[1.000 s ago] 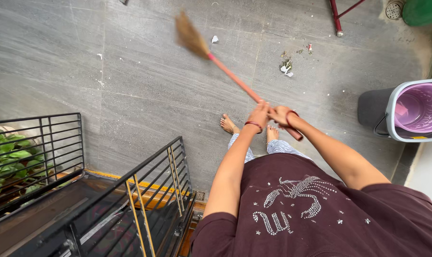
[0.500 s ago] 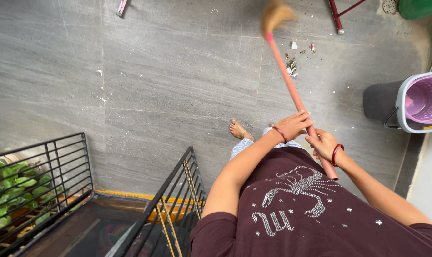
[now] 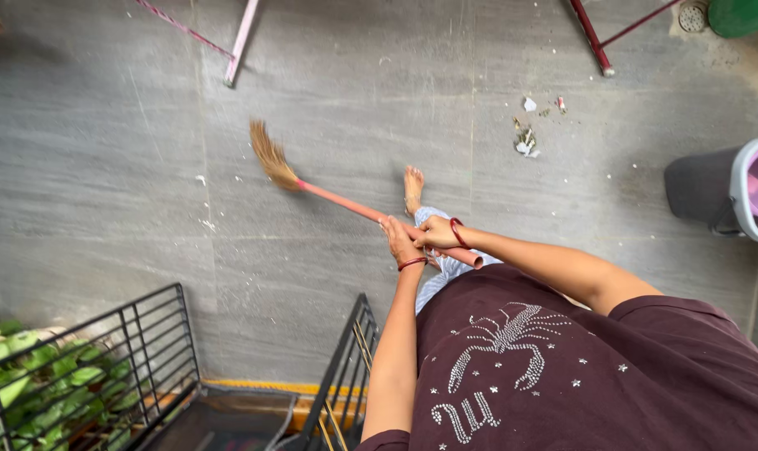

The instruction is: The person sweeps a tiled balcony floor using a broom to gather small pieces of debris into a pile.

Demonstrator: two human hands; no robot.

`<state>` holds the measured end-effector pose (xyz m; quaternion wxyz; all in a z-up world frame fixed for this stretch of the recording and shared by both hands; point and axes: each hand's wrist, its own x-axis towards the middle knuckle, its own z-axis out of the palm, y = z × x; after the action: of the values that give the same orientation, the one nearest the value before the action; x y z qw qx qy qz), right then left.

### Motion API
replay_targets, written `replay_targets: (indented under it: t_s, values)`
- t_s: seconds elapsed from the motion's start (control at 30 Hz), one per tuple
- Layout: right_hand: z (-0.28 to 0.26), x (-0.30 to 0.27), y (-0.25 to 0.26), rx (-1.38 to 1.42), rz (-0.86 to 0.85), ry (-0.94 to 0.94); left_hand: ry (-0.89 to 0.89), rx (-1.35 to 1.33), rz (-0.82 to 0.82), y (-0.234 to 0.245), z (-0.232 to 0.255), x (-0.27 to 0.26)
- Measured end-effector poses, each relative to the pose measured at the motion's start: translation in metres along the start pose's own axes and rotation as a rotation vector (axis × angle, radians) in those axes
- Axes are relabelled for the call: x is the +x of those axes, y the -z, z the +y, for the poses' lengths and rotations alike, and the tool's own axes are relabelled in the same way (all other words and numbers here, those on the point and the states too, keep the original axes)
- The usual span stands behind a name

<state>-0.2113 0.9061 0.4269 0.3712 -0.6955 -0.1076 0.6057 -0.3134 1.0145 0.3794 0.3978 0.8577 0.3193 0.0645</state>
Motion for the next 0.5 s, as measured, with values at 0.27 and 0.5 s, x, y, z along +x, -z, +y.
replay_targets:
  t_s: [0.27,0.5]
  values:
    - [-0.026,0.080,0.070,0.448,0.219,-0.082,-0.130,0.179,-0.289,-0.018,0.030,0.157]
    - [-0.050,0.104,0.185,0.738,0.429,-0.063,-0.170,0.223,-0.657,-0.064,0.113,0.276]
